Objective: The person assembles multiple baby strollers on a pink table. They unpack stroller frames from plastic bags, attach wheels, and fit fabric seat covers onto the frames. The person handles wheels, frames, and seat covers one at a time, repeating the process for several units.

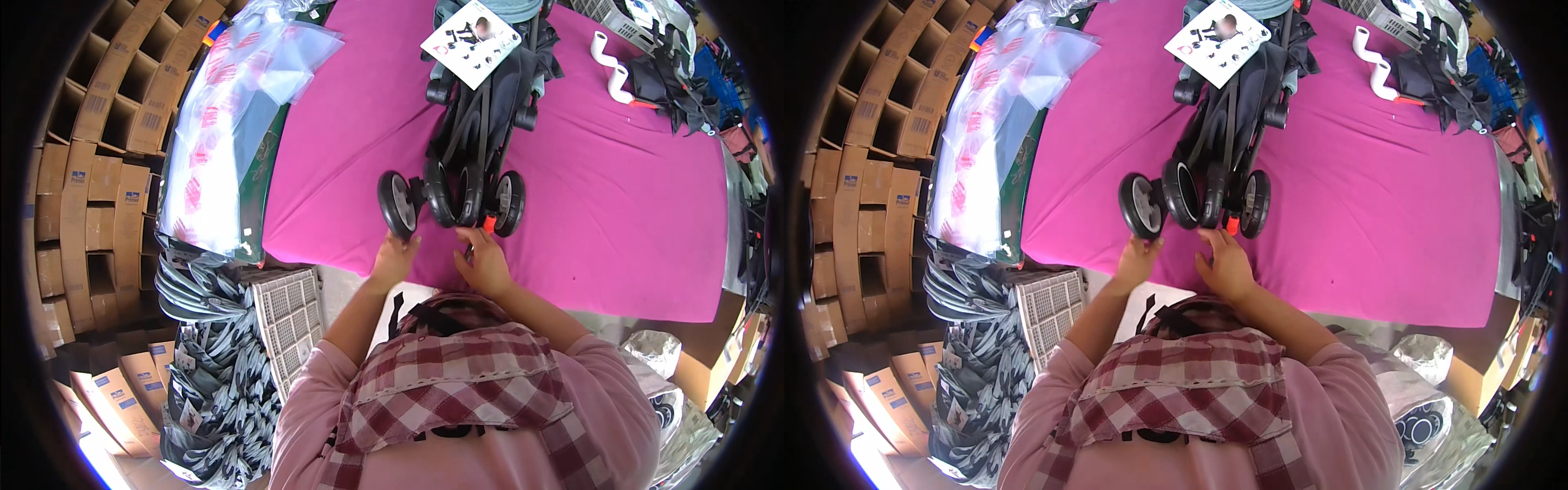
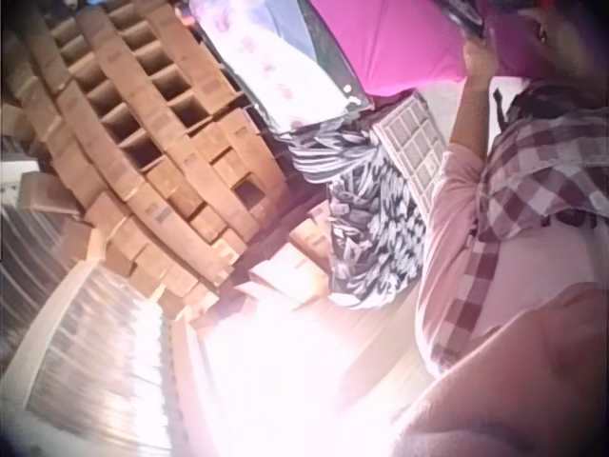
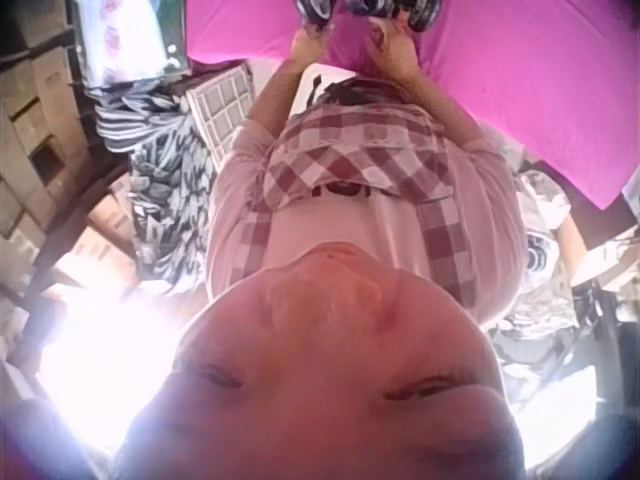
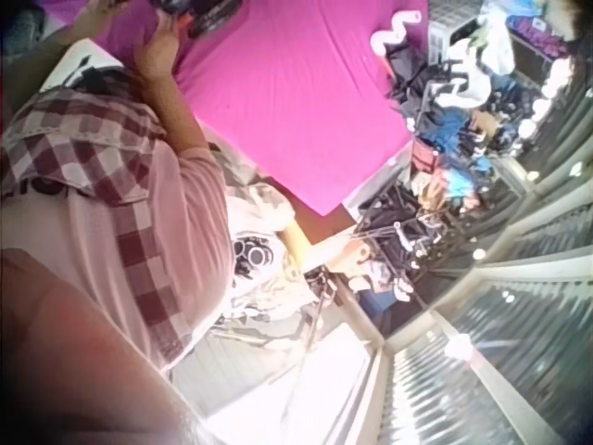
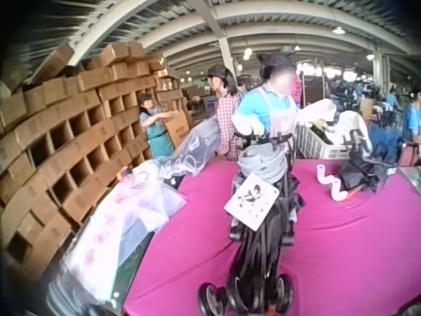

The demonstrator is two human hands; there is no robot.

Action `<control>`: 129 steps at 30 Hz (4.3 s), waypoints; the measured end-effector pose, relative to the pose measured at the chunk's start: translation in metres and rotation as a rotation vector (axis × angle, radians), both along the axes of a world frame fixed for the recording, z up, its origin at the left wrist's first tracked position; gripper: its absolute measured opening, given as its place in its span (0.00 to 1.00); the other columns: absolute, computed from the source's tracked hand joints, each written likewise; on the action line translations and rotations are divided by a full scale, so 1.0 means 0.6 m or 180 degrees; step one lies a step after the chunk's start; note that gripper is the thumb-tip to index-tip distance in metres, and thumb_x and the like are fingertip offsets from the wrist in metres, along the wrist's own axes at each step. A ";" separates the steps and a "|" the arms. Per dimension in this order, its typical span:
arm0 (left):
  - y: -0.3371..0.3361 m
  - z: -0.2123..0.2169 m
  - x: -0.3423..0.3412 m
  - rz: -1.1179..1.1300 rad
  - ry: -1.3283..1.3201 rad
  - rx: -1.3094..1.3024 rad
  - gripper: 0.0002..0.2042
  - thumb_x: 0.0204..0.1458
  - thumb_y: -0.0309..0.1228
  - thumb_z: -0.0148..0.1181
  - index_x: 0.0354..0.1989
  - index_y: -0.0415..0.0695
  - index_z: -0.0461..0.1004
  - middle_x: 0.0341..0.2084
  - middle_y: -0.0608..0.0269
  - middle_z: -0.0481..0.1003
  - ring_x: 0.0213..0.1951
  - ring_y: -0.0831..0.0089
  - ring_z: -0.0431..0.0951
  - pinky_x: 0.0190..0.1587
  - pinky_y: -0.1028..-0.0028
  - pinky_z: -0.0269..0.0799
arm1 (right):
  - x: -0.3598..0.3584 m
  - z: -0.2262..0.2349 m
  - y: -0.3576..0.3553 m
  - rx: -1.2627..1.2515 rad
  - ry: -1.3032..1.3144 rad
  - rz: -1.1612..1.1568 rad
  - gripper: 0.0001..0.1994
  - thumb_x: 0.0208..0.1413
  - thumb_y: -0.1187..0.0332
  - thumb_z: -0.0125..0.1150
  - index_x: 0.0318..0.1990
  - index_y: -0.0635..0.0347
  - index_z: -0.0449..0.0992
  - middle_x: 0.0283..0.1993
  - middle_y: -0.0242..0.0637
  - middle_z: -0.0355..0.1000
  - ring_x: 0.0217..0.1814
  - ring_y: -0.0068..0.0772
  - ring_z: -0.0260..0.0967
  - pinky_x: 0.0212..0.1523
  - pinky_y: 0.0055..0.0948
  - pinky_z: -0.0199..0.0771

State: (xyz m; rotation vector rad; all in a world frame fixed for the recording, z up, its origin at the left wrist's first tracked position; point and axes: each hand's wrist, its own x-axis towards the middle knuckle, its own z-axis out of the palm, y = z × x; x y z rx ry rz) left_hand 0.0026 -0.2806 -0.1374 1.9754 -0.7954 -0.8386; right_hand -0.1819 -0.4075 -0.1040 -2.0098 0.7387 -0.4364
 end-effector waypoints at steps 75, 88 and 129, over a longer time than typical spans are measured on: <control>0.368 -0.079 0.383 0.0571 -0.0933 0.1190 0.12 0.56 0.29 0.52 0.47 0.48 0.76 0.38 0.46 0.79 0.41 0.49 0.79 0.44 0.57 0.74 | 0.416 0.055 -0.021 -0.1047 -0.0496 -0.0320 0.11 0.50 0.80 0.58 0.42 0.62 0.75 0.45 0.48 0.73 0.47 0.53 0.72 0.48 0.39 0.73; 0.124 -0.034 0.341 0.0264 -0.1580 0.0500 0.28 0.52 0.39 0.63 0.62 0.46 0.67 0.64 0.52 0.61 0.68 0.53 0.56 0.67 0.51 0.51 | 0.368 0.108 -0.007 -0.0754 -0.0703 -0.0104 0.10 0.51 0.78 0.59 0.41 0.61 0.76 0.48 0.44 0.73 0.46 0.50 0.73 0.46 0.37 0.74; 0.576 0.225 -0.053 0.1100 -0.0162 -0.0593 0.12 0.55 0.34 0.64 0.41 0.39 0.76 0.39 0.51 0.77 0.41 0.59 0.77 0.45 0.62 0.71 | 0.314 0.099 0.416 0.0547 -0.0159 0.2744 0.07 0.50 0.73 0.67 0.31 0.68 0.78 0.57 0.43 0.69 0.57 0.40 0.68 0.54 0.32 0.70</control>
